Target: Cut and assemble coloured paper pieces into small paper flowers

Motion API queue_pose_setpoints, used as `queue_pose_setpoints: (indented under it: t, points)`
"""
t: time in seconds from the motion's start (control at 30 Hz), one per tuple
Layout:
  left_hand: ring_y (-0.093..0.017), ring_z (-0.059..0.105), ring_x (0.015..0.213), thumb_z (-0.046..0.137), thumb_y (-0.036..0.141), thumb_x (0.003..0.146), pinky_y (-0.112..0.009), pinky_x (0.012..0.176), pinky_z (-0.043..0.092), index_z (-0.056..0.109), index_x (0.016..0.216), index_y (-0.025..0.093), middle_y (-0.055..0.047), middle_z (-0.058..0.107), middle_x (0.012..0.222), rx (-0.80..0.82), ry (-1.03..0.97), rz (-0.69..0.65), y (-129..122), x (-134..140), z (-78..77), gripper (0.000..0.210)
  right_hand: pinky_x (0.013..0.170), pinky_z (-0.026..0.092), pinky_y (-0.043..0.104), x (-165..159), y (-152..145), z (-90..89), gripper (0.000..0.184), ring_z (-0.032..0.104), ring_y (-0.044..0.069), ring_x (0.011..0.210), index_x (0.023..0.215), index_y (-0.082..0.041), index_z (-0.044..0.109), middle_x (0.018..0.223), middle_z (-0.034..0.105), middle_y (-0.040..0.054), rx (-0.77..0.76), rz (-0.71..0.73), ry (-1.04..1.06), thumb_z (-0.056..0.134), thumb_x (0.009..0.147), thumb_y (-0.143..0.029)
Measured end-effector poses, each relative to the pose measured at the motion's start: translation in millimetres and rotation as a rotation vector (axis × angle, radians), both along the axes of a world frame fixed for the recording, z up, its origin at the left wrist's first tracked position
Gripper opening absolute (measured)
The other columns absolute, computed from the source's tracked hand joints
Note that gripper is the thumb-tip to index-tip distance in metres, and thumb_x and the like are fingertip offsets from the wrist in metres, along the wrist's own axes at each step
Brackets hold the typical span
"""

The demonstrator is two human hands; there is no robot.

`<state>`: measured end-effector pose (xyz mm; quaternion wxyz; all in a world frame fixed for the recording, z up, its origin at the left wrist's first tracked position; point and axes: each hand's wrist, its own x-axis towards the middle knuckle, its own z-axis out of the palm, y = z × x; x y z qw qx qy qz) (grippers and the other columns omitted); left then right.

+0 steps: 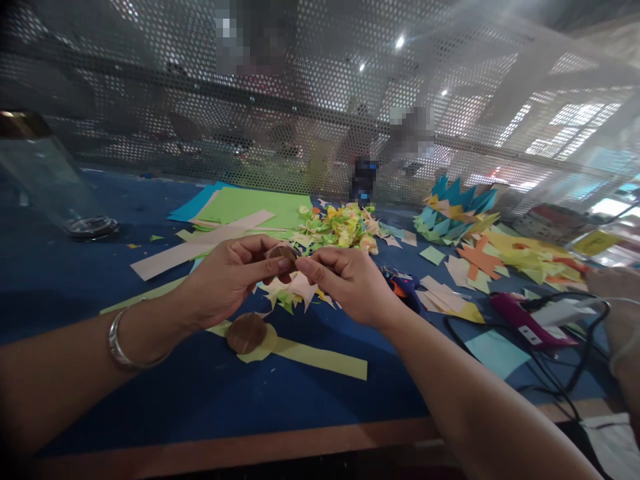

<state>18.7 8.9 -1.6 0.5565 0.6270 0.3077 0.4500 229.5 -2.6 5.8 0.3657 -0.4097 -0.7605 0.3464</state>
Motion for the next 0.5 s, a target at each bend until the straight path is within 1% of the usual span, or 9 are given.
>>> queue_pose_setpoints:
  t: [0.13, 0.27, 0.5]
  points:
    - [-0.012, 0.052, 0.066, 0.074, 0.029, 0.084, -0.027, 0.062, 0.040, 0.073, 0.082, 0.019, 0.000, 0.063, 0.072, 0.011, -0.012, -0.018, 0.9, 0.0, 0.4, 0.010, 0.043, 0.021, 0.025, 0.2, -1.0, 2.5, 0.042, 0.028, 0.006, 0.043, 0.069, -0.018, 0.058, 0.050, 0.035, -0.0078, 0.051, -0.021, -0.040, 0.060, 0.094, -0.052]
    - [-0.012, 0.052, 0.067, 0.074, 0.029, 0.083, -0.028, 0.064, 0.041, 0.071, 0.075, 0.020, 0.000, 0.061, 0.071, 0.028, -0.028, -0.020, 1.8, 0.1, -0.7, 0.013, 0.044, 0.023, 0.024, 0.9, -1.2, 4.0, 0.041, 0.032, 0.006, 0.045, 0.068, -0.018, 0.057, 0.051, 0.039, -0.0068, 0.084, -0.024, -0.064, 0.061, 0.094, -0.050]
    - [-0.012, 0.047, 0.065, 0.074, 0.030, 0.083, -0.027, 0.061, 0.038, 0.068, 0.072, 0.019, 0.001, 0.057, 0.070, 0.042, -0.001, -0.015, 2.4, -0.6, -1.1, 0.017, 0.044, 0.022, 0.024, 2.9, -0.1, 2.4, 0.040, 0.030, 0.006, 0.045, 0.069, -0.018, 0.057, 0.051, 0.037, -0.0073, 0.066, -0.013, -0.036, 0.060, 0.096, -0.048]
